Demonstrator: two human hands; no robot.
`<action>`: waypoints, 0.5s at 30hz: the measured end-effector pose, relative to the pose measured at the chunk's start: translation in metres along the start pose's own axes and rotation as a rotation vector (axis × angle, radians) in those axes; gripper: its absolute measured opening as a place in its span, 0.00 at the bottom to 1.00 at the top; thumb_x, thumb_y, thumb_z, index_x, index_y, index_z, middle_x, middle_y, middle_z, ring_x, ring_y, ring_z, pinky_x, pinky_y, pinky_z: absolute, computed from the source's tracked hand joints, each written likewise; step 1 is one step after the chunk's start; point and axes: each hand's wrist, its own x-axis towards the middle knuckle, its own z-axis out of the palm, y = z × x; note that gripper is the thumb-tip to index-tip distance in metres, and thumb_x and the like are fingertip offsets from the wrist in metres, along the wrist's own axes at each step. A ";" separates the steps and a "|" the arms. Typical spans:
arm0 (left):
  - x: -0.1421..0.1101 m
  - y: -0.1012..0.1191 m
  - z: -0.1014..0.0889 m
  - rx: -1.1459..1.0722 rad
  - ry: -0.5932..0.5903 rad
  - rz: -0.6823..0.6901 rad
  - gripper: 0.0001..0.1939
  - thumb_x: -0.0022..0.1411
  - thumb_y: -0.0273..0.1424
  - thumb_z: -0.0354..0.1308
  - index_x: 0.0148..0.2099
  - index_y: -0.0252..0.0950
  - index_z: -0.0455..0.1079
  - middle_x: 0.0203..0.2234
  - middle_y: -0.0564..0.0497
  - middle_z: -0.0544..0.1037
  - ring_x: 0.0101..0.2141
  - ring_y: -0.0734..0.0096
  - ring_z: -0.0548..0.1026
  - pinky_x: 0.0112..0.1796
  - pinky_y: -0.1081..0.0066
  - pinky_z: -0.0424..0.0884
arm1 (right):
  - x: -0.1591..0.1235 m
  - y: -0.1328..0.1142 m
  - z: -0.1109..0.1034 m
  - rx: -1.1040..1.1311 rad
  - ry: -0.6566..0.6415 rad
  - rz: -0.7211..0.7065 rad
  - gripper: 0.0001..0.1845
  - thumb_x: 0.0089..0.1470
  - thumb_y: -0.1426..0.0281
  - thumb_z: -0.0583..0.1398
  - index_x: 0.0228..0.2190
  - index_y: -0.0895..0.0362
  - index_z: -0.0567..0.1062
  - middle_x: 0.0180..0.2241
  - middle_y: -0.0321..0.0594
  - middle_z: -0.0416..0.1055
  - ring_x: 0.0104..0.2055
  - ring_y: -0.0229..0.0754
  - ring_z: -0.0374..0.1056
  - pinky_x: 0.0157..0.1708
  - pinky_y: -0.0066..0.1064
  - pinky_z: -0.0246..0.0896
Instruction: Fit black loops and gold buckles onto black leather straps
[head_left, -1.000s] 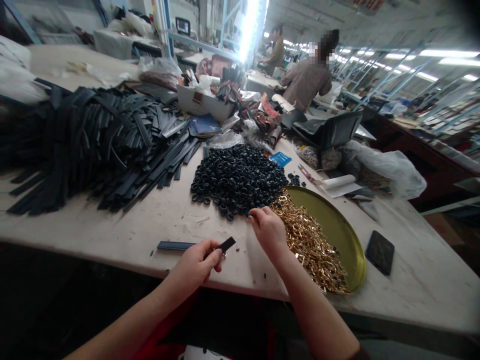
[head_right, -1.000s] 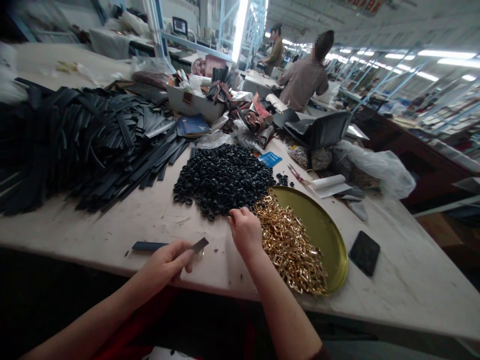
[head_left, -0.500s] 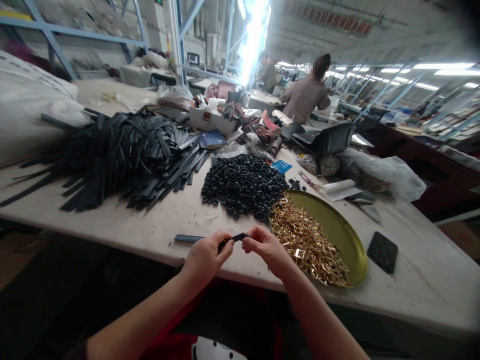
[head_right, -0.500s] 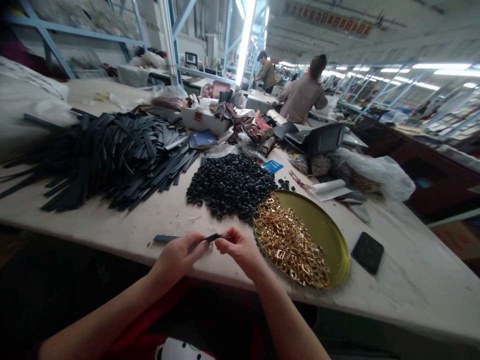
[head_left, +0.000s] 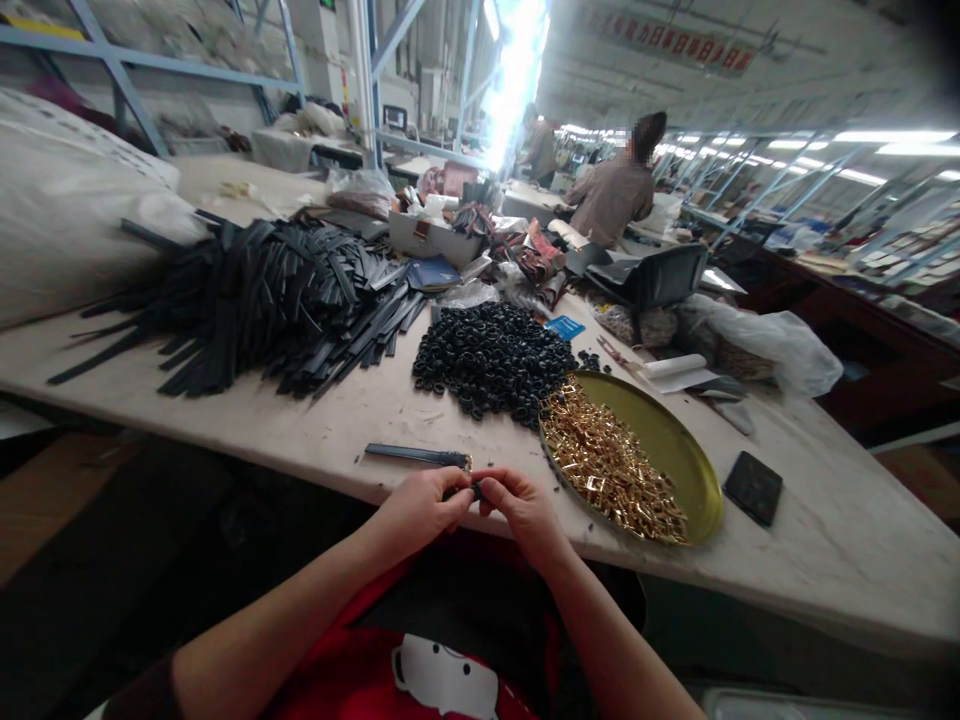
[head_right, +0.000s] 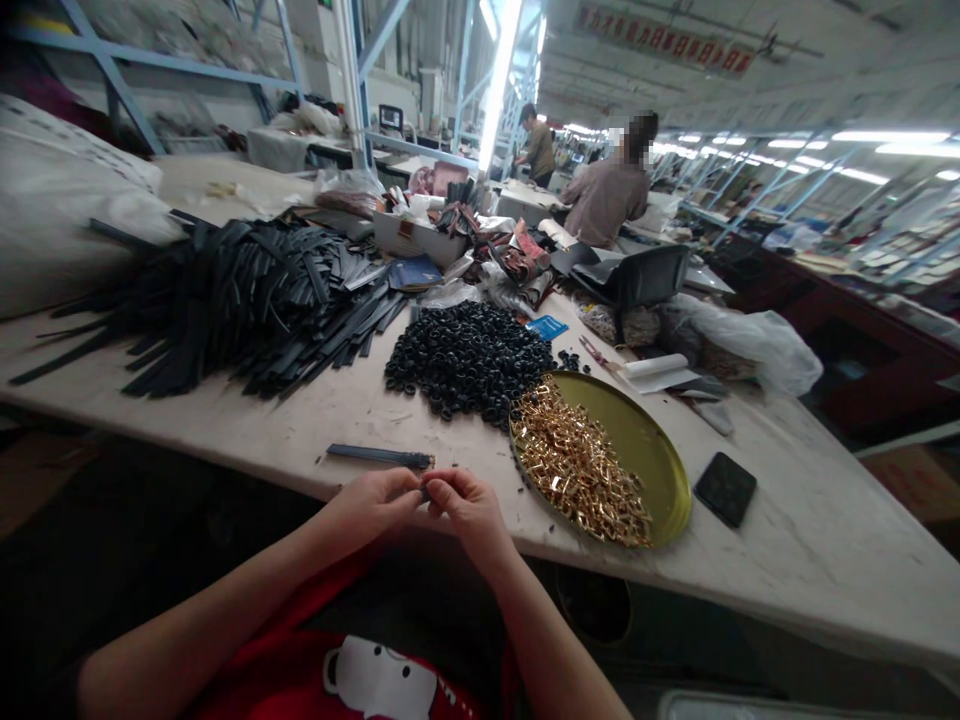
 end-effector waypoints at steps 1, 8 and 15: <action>0.000 0.000 0.001 -0.008 0.006 0.006 0.13 0.58 0.37 0.47 0.30 0.36 0.68 0.18 0.57 0.69 0.22 0.74 0.67 0.24 0.76 0.59 | -0.001 0.001 0.001 0.002 -0.013 0.010 0.13 0.44 0.62 0.62 0.30 0.58 0.75 0.20 0.32 0.68 0.22 0.32 0.61 0.26 0.26 0.57; -0.002 0.001 0.004 -0.160 0.084 0.077 0.11 0.55 0.26 0.48 0.43 0.35 0.62 0.35 0.50 0.74 0.37 0.69 0.72 0.39 0.71 0.65 | 0.000 -0.003 0.008 -0.009 0.084 -0.024 0.13 0.43 0.62 0.63 0.30 0.57 0.72 0.21 0.30 0.66 0.23 0.32 0.61 0.27 0.26 0.56; 0.005 -0.005 -0.005 -0.353 0.052 -0.078 0.08 0.57 0.30 0.49 0.41 0.36 0.58 0.29 0.51 0.76 0.31 0.68 0.75 0.31 0.71 0.68 | 0.003 -0.004 0.008 0.103 0.000 0.011 0.24 0.53 0.52 0.51 0.32 0.59 0.75 0.25 0.39 0.70 0.28 0.37 0.64 0.32 0.31 0.59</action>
